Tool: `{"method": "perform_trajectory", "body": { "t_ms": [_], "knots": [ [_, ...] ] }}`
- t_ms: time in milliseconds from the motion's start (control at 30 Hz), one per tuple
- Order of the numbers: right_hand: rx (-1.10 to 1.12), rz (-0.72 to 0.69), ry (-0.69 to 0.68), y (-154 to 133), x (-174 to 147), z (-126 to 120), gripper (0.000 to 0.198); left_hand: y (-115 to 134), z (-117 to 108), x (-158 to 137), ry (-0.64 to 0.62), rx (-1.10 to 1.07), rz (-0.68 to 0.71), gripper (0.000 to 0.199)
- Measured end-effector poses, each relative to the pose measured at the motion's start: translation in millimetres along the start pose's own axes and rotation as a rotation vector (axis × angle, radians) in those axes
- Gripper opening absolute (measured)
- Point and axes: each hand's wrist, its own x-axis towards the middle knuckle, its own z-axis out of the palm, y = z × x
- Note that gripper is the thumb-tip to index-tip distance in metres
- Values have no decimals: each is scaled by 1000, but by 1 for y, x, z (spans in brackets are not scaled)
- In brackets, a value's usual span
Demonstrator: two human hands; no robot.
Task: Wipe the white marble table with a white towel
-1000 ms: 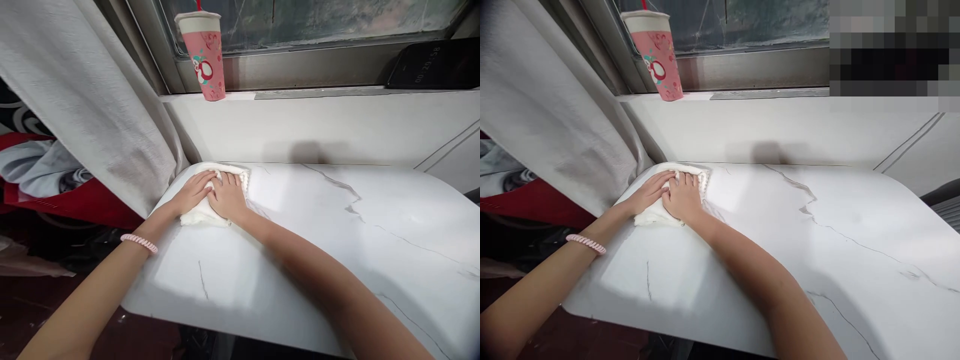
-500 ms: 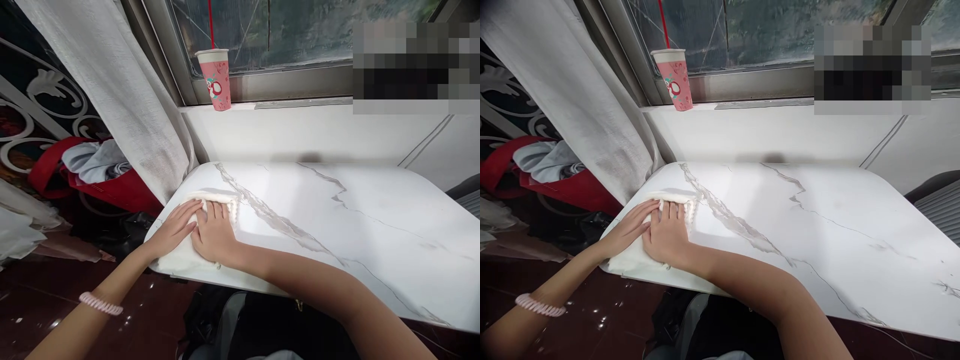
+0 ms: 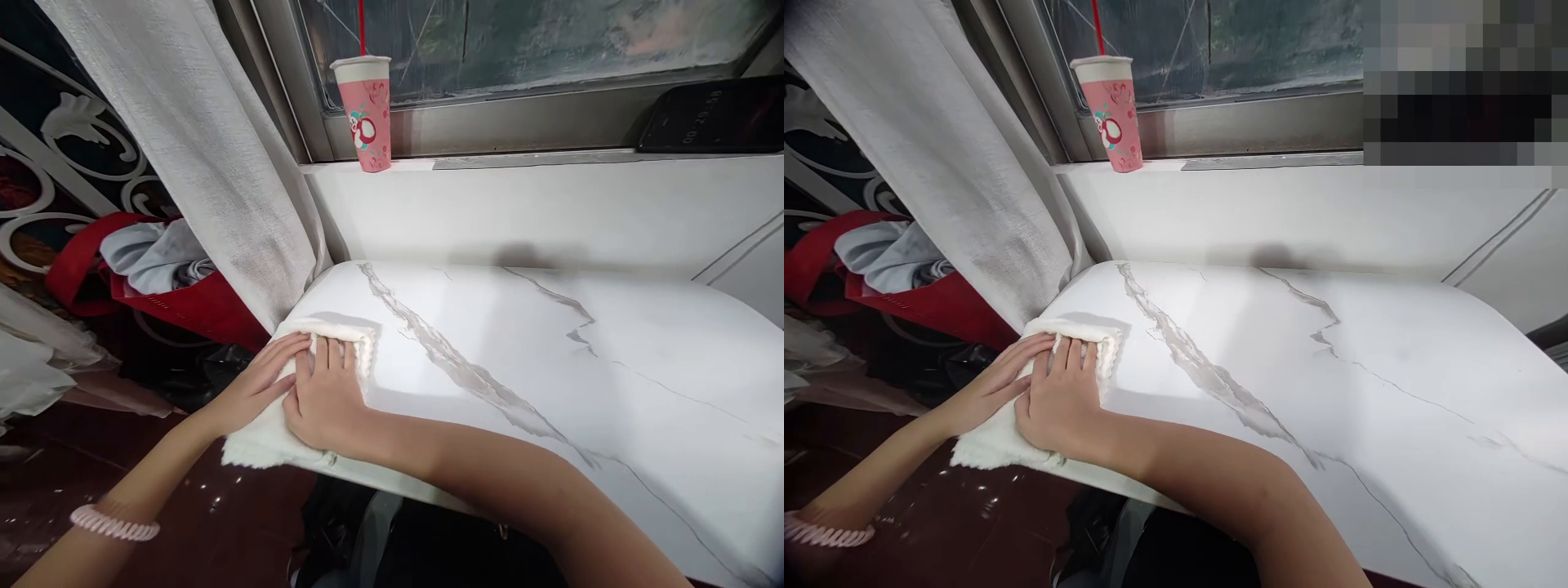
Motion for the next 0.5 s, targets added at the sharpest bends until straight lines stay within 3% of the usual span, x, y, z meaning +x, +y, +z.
{"method": "perform_trajectory", "body": {
  "t_ms": [167,500],
  "knots": [
    [-12,33,33,12,34,10,55,-28,-5,30,-18,-29,-10,53],
    [-43,171,146,75,112,11,46,-67,-4,138,6,-8,49,57]
  ]
}}
